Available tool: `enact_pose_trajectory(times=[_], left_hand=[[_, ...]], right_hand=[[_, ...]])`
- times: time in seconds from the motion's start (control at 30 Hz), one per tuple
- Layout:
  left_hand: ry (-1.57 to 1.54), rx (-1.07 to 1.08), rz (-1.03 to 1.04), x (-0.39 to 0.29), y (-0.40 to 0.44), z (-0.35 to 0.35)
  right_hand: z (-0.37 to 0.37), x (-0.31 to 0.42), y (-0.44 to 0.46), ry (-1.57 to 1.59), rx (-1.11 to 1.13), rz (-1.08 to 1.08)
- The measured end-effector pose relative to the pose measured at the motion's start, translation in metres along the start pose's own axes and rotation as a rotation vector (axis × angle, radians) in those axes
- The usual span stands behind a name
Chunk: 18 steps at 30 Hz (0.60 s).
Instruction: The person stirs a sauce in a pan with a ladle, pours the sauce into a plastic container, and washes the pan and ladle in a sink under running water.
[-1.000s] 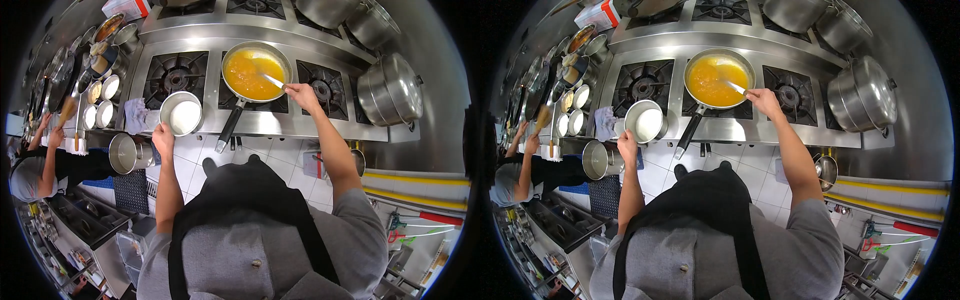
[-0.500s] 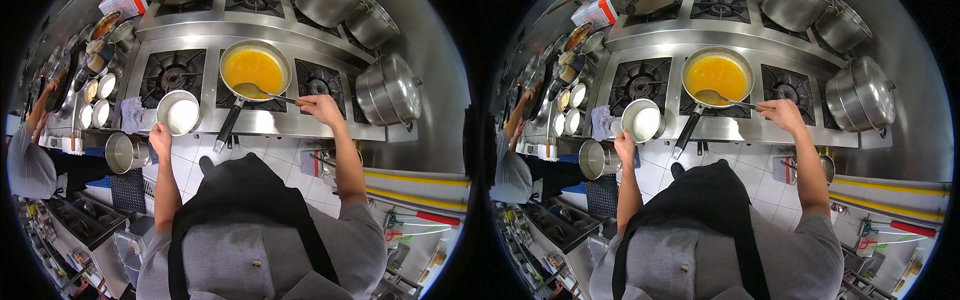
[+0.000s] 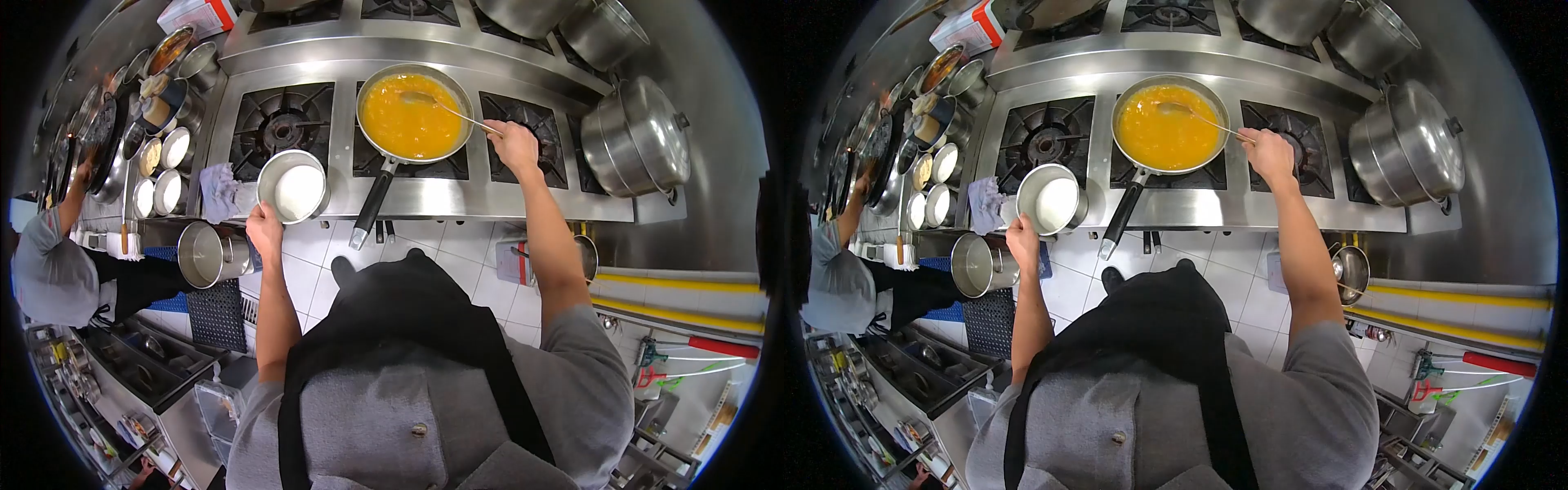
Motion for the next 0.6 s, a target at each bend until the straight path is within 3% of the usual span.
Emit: enact_pose_trajectory(times=[0.13, 0.23, 0.37, 0.43, 0.6], left_hand=[[0.0, 0.0, 0.018, 0.001, 0.001, 0.0], [0.012, -0.004, 0.02, 0.003, 0.001, 0.001], [-0.003, 0.001, 0.025, 0.006, 0.002, 0.003], [0.002, 0.006, 0.023, 0.006, 0.003, 0.003], [0.015, -0.005, 0.028, 0.003, 0.002, 0.001]], right_hand=[[-0.013, 0.009, -0.018, -0.046, -0.034, 0.081], [-0.052, 0.04, -0.04, -0.024, 0.176, 0.409], [-0.049, 0.035, -0.055, 0.107, 0.208, 0.396], [-0.026, 0.03, -0.056, 0.415, 0.344, 0.438], [0.023, 0.049, -0.066, 0.812, 0.385, 0.584]])
Point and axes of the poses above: each hand's wrist, its own y-axis towards the middle knuckle, its own z-axis out of the palm, x = y × z, the point moved 2 cm from there along y, towards the middle knuckle, and after that the axes turned 6 degrees about y, right-handed, at the moved point
